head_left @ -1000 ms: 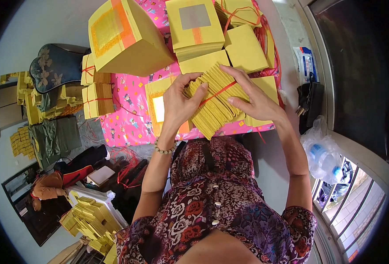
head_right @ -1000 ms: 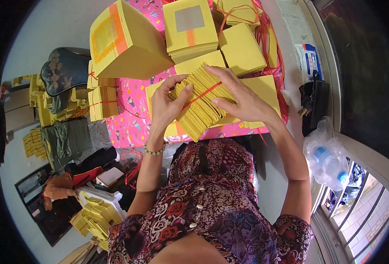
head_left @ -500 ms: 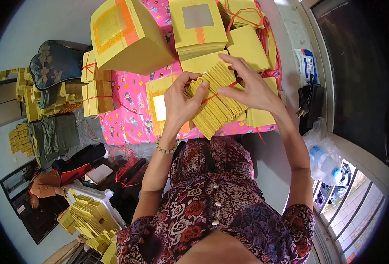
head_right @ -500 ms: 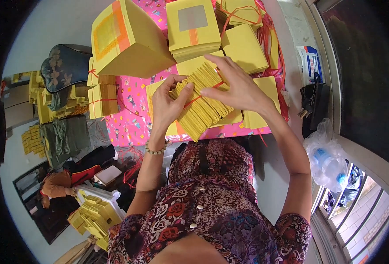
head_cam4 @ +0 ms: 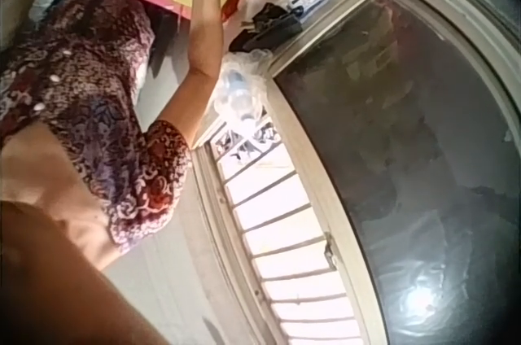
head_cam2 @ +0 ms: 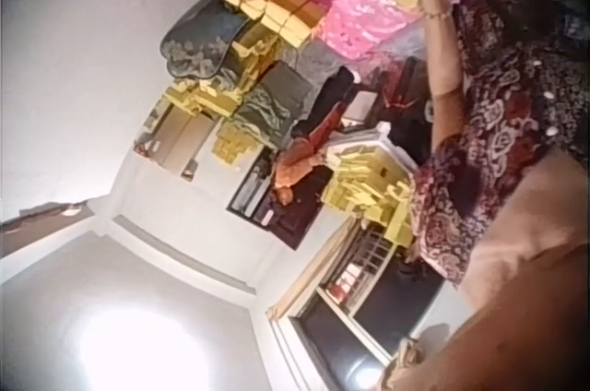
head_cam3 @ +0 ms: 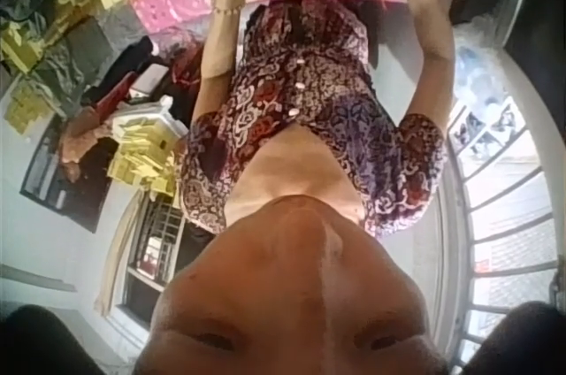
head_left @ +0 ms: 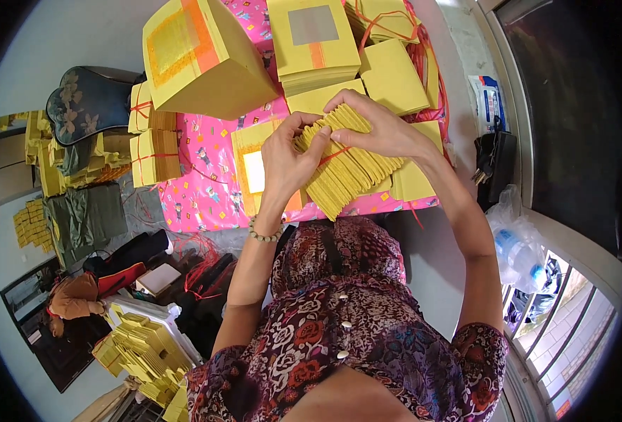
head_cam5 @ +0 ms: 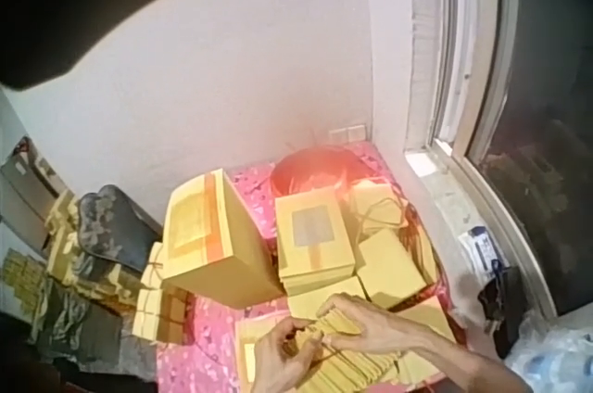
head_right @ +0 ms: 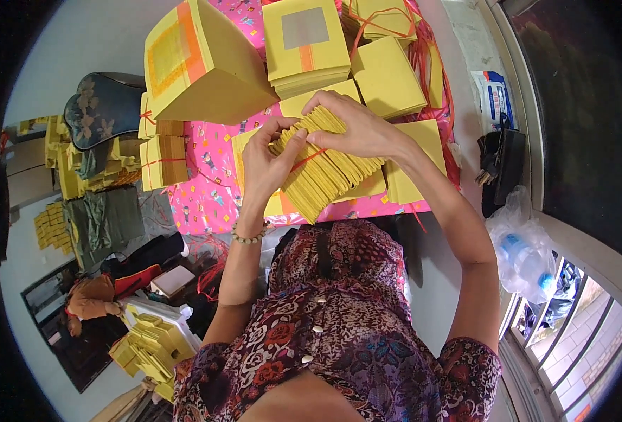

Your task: Tying bundles of yellow joss paper with red plastic string.

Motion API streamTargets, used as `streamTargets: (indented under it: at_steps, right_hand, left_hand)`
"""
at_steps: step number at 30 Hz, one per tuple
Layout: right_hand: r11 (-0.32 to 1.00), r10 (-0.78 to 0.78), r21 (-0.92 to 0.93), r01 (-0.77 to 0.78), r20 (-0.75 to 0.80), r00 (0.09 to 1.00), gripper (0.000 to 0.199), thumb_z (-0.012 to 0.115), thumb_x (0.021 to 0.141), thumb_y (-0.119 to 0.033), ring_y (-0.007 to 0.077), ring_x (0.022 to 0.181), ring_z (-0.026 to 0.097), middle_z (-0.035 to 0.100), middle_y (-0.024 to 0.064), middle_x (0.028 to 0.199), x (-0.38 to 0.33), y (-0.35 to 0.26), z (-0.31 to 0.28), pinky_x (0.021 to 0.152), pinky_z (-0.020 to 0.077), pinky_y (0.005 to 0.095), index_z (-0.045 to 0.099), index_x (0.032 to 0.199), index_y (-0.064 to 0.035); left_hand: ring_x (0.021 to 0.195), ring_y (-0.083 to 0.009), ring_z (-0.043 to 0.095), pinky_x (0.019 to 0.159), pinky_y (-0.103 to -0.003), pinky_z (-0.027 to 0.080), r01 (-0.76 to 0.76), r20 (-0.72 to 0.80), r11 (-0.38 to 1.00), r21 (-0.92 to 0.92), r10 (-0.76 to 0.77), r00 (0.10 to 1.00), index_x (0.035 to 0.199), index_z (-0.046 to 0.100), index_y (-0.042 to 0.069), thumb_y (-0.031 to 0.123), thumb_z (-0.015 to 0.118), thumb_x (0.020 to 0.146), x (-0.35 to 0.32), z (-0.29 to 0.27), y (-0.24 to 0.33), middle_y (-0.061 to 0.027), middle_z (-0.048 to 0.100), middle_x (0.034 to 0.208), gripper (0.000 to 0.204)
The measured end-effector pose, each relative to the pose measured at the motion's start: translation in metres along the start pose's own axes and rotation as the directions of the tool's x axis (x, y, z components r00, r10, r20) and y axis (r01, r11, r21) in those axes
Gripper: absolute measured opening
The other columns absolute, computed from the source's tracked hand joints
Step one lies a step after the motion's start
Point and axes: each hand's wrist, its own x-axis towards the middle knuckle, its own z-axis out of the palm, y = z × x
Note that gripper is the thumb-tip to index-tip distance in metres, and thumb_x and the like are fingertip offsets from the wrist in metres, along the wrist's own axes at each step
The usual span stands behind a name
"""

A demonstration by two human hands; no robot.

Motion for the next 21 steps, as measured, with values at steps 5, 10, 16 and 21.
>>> streamTargets:
  at_steps: [5,10,16,21]
  right_hand:
    - [0.998,-0.056,-0.005,0.056,0.023,0.998,0.037,0.062,0.087,-0.019,0.0229,0.116,0.049,0.054,0.0114,0.115,0.001,0.002,0.002,0.102,0.0364,0.0362,0.047,0.116,-0.002]
    - [0.998,-0.065,0.008,0.065,0.04,0.997,0.036,0.061,0.086,-0.021,0.0273,0.116,0.048,0.054,0.0132,0.114,0.001,0.002,0.0,0.101,0.0361,0.0392,0.049,0.115,-0.0034]
    - [0.997,-0.08,0.02,0.079,0.052,0.995,0.037,0.061,0.085,-0.023,0.0315,0.115,0.048,0.055,0.0149,0.114,-0.001,0.003,-0.002,0.101,0.0358,0.0426,0.05,0.115,-0.0052]
    - [0.998,-0.068,-0.005,0.069,0.074,0.995,0.037,0.061,0.086,-0.023,0.0315,0.115,0.048,0.055,0.0147,0.114,-0.001,0.0,-0.003,0.101,0.0359,0.0419,0.049,0.116,-0.0051]
  left_hand:
    - [0.075,-0.018,0.063,0.07,-0.031,0.049,-0.069,-0.024,0.994,-0.081,0.067,0.997,0.099,0.066,0.005,0.026,0.071,0.081,0.001,0.002,-0.01,-0.0077,0.067,0.081,0.028]
    - [0.078,-0.0171,0.063,0.071,-0.03,0.049,-0.061,-0.017,0.989,-0.134,0.059,0.998,0.099,0.065,0.005,0.026,0.072,0.08,0.003,0.003,-0.014,-0.0068,0.067,0.084,0.029]
    - [0.077,-0.016,0.062,0.07,-0.03,0.048,-0.008,0.045,0.988,-0.155,0.015,0.999,0.098,0.064,0.004,0.026,0.072,0.08,0.006,0.002,-0.015,-0.006,0.067,0.083,0.029]
    - [0.073,-0.015,0.06,0.066,-0.029,0.047,-0.041,0.038,0.988,-0.149,0.047,0.998,0.097,0.067,0.006,0.028,0.071,0.081,0.006,0.0,-0.017,-0.0053,0.066,0.079,0.027]
